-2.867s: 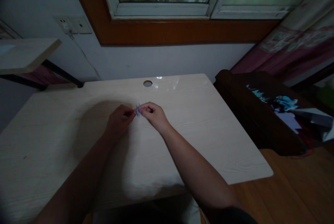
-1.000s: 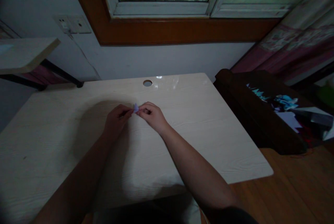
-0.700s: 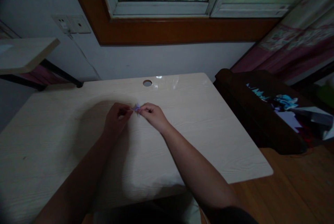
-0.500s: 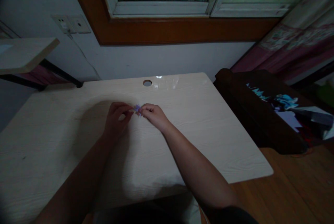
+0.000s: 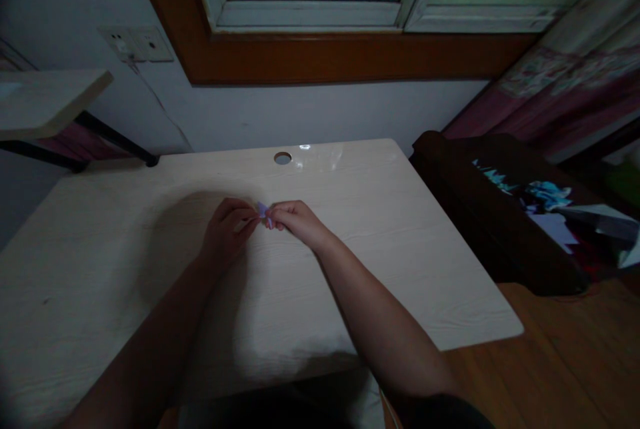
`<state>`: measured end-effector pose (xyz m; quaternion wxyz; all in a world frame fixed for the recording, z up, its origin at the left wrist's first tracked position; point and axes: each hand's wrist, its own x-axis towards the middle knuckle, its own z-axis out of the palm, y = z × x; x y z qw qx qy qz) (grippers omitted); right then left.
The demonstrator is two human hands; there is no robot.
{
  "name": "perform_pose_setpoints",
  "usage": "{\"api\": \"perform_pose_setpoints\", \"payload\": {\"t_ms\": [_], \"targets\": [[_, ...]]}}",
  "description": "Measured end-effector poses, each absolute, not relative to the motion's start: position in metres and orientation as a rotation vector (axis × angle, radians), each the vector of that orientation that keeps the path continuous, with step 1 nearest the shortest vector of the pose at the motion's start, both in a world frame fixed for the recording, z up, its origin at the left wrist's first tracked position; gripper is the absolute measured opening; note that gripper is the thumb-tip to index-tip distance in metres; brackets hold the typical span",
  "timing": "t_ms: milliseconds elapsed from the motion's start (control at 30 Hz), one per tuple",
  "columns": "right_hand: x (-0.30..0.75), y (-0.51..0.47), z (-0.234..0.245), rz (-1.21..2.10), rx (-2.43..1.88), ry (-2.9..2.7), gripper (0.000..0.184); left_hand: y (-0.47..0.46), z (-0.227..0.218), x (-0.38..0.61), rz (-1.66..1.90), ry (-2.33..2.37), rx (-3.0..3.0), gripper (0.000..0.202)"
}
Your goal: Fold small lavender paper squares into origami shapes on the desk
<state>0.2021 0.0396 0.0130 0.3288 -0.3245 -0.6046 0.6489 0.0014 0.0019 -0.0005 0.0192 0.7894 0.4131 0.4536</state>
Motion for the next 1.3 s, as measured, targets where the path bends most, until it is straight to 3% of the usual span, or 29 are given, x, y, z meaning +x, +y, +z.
{"api": "perform_pose_setpoints", "payload": {"t_ms": [500,700,900,1300], "targets": [[0.199,0.033,0.014,1.668,-0.860,-1.538,0.037,0.000,0.003,0.003,1.405,1.305,2.453,0.003],[0.194,0.027,0.008,1.362,-0.877,-1.479,0.015,0.000,0.004,0.003,1.402,1.361,2.264,0.003],[0.189,0.022,0.009,0.873,-0.848,-1.763,0.011,0.000,0.005,0.003,1.344,1.338,2.172,0.001],[0.190,0.024,0.001,0.688,-0.869,-1.834,0.005,0.002,0.000,0.003,1.231,1.411,2.166,0.004]]}}
